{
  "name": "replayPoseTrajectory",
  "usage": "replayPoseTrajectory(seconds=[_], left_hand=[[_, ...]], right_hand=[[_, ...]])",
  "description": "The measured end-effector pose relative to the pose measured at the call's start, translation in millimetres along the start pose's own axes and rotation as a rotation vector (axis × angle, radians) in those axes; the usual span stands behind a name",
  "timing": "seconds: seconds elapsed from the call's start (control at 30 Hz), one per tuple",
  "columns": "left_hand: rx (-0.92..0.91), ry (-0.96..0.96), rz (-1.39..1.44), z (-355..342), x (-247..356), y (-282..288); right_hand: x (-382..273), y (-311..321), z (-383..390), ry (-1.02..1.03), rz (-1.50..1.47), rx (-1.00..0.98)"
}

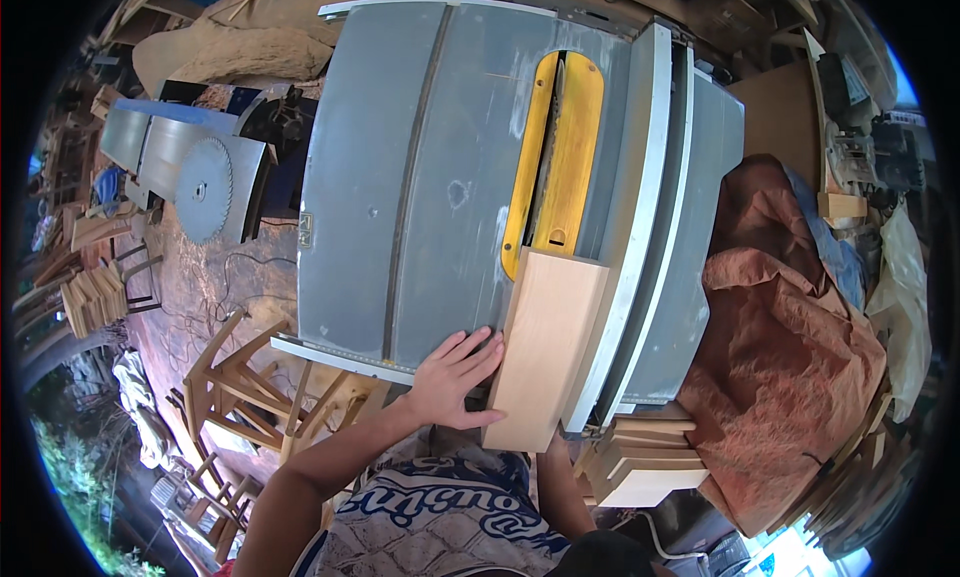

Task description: Measuring wood pieces and cutting them to size using a table saw.

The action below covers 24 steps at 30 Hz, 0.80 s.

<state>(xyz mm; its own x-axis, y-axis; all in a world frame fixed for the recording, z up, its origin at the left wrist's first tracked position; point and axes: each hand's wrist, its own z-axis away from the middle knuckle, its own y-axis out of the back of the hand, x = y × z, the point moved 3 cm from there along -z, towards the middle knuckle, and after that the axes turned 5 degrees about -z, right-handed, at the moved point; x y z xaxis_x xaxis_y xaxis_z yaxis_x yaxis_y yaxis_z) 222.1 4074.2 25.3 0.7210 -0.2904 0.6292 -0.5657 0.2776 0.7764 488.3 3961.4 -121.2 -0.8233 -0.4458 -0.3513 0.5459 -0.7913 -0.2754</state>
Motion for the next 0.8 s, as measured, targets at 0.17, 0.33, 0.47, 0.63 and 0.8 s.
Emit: replayPoseTrajectory(seconds=[0.17,0.33,0.47,0.63,0.8], left_hand=[[-0.003,0.001,0.003,-2.1,1.0,1.7],[0.003,-0.003,-0.001,-1.1,1.4,3.0],[-0.005,-0.009,-0.004,-0.7,1.4,2.3],[-0.014,-0.007,-0.008,-0.2,0.9,1.9],[-0.012,-0.017,-0.016,-2.0,2.1,2.4]], right_hand=[[0.2,-1.3,0.7,-0.006,-0.002,0.003],[1.3,-2.3,0.8,-0.01,0.0,0.001],[1.1,-1.5,0.4,-0.005,0.003,-0.003],[1.8,-1.5,0.1,-0.006,0.0,-0.006],[1.6,-0.9,0.6,-0.007,-0.005,-0.007]])
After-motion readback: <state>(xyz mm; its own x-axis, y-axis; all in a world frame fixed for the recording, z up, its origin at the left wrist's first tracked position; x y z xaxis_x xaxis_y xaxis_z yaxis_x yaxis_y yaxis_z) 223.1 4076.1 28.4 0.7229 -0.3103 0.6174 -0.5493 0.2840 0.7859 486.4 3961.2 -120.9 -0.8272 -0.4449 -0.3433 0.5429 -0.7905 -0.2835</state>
